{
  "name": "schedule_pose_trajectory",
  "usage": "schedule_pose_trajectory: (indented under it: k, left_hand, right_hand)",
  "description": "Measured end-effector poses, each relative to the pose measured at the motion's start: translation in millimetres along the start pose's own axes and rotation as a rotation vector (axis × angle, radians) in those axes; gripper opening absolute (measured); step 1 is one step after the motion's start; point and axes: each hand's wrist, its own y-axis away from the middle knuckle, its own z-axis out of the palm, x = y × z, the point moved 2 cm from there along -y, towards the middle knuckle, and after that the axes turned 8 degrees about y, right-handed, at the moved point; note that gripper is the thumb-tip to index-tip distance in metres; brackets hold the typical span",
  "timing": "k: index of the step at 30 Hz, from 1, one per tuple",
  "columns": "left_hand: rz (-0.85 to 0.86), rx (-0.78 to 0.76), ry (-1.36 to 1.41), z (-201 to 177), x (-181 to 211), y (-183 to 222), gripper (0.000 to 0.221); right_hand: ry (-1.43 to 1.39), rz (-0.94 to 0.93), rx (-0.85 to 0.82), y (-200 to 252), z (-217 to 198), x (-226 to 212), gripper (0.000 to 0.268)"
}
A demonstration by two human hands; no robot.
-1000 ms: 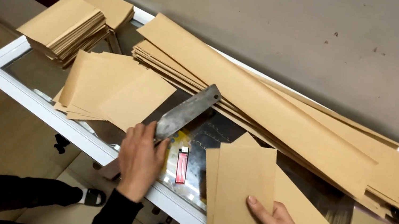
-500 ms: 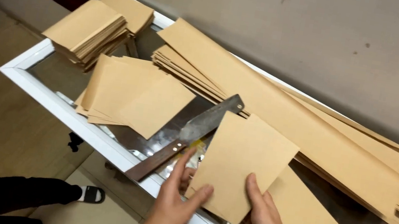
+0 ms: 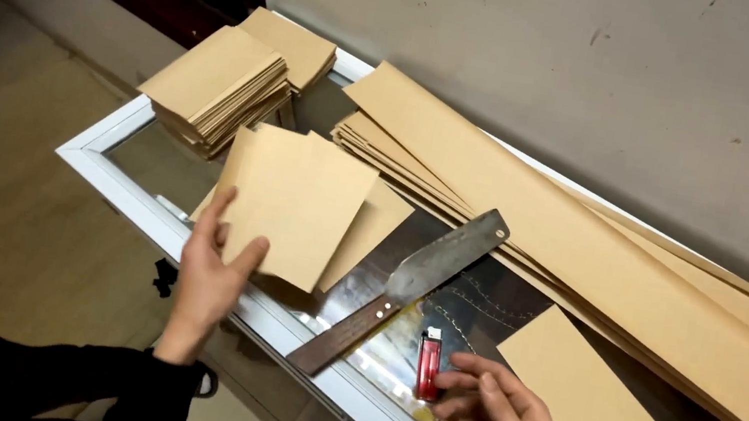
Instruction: Folding long strips of brown paper and cutting them into smaller rectangular sheets using a large knife.
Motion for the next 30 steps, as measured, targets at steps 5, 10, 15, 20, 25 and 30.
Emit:
schedule_pose_trajectory:
  k: [5,10,15,20,25,30]
  left_hand:
    - [0.204,0.166,-0.455,-6.8,-43.4,-17.2,0.099]
    - [0.569,-0.034,-0.59,18.4,-40.1,4.6,0.041]
    - [0.589,-0.142,-0.799,16.6,-56.4,15.5,0.042]
    - [0.575,-0.192,-0.603,34.6,-22.2,60.5,0.049]
    - [0.671,-0.43,-0.628,75.8,-4.8,109.3,0.06]
    - [0.679,-0.269,-0.694,96.8,-0.9,131.9,0.056]
  right_hand:
    - [0.005,-0.027,-0.012,-0.1,1.9,4.3,0.052]
    - [0.03,0.017,0.178,5.7,-7.1,6.0,0.05]
    - [0.336,-0.071,0.342,18.5,-43.1,5.4,0.045]
    - [0.866,-0.001,0.682,48.8,-88.7,-11.2,0.049]
    - [1.513,0.358,0.588,47.2,-153.9,13.4,0.12]
    - [1.591,0.239,0.56,44.4,-173.7,23.2,0.11]
